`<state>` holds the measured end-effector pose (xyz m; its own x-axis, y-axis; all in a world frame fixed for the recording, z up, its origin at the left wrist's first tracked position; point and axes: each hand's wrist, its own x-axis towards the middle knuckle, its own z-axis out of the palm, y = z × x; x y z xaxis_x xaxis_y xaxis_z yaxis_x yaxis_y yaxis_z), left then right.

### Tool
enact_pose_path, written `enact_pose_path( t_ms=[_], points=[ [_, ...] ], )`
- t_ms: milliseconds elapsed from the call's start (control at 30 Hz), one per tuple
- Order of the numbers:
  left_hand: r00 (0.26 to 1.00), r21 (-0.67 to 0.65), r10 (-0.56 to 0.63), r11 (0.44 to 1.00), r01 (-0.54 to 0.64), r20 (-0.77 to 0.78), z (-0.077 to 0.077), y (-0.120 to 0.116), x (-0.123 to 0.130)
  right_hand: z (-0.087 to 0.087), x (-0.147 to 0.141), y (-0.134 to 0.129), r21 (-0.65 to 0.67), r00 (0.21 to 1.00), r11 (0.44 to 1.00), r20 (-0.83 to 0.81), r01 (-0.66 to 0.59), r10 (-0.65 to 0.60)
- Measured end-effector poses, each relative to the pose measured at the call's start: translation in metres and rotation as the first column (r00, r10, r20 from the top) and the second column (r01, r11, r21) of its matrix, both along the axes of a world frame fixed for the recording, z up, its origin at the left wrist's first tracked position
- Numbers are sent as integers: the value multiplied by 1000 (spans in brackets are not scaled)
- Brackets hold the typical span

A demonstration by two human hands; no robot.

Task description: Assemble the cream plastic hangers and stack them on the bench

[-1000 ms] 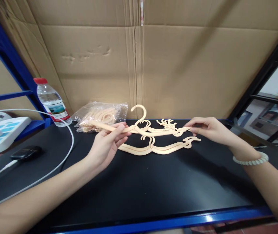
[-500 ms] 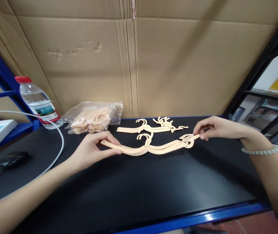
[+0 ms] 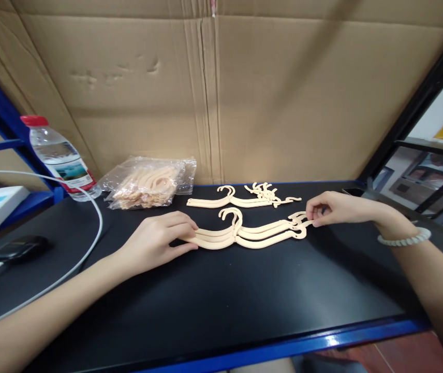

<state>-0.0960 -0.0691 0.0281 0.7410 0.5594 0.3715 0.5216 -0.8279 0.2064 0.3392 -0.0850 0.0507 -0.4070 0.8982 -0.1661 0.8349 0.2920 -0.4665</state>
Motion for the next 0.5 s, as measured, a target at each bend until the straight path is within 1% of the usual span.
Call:
enact_pose_path(
  t_ms=[100, 233, 333, 500],
  points=[
    [1000, 81, 0, 997, 1, -5, -3, 1, -1, -1, -1, 1, 17, 1000, 1000, 29, 7, -7],
    [1000, 166, -10, 986, 14, -26, -7, 2, -2, -4, -1, 3, 40, 1000, 999, 20, 23, -24],
    [999, 194, 0, 981, 9, -48, -8, 3, -2, -6, -1, 4, 77, 999, 997, 21, 31, -33],
    [998, 200, 21, 980, -8, -62, -8, 2, -3, -7, -3, 5, 123, 998, 992, 43, 30, -36]
  ],
)
